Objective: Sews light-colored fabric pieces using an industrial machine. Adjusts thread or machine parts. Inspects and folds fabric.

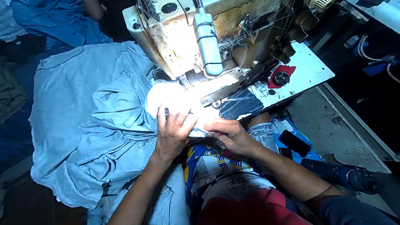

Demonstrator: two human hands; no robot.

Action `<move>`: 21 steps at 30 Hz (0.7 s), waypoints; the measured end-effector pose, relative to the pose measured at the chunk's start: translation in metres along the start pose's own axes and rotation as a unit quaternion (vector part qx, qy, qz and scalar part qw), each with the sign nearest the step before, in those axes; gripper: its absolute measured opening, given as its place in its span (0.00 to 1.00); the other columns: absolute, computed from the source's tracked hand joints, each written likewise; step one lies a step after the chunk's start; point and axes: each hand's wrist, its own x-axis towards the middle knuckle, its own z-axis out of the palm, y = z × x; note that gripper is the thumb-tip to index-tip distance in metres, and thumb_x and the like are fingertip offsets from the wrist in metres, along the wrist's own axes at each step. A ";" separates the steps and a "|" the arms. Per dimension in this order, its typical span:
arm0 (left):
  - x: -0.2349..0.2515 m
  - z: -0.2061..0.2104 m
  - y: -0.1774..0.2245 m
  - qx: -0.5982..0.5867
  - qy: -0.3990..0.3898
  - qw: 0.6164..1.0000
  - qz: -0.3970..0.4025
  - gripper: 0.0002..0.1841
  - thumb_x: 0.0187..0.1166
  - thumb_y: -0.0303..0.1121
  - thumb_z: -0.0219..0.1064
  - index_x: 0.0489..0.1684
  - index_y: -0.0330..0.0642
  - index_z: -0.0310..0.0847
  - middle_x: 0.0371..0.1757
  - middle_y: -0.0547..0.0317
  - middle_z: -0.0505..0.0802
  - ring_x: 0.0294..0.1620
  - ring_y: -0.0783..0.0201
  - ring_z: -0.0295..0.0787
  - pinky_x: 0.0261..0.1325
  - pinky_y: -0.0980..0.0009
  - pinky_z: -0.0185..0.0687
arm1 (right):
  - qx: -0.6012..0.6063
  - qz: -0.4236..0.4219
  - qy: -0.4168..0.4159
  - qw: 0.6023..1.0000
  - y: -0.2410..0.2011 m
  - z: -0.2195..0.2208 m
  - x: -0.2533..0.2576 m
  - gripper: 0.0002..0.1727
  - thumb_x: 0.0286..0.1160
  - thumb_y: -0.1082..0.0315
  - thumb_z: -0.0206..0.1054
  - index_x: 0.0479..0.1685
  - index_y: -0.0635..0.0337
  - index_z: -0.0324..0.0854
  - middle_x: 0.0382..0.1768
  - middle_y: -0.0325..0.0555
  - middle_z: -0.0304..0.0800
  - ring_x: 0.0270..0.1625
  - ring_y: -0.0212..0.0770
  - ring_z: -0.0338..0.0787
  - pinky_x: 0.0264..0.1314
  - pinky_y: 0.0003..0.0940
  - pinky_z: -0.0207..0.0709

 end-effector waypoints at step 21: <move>0.046 -0.018 -0.059 0.049 -0.015 0.999 0.014 0.12 0.77 0.22 0.61 0.49 0.35 0.91 0.61 0.44 0.91 0.68 0.39 0.83 0.74 0.42 0.69 | 0.080 0.097 0.127 0.984 0.024 0.009 0.047 0.04 0.77 0.74 0.71 0.45 0.63 0.88 0.37 0.43 0.90 0.28 0.32 0.83 0.29 0.27 0.81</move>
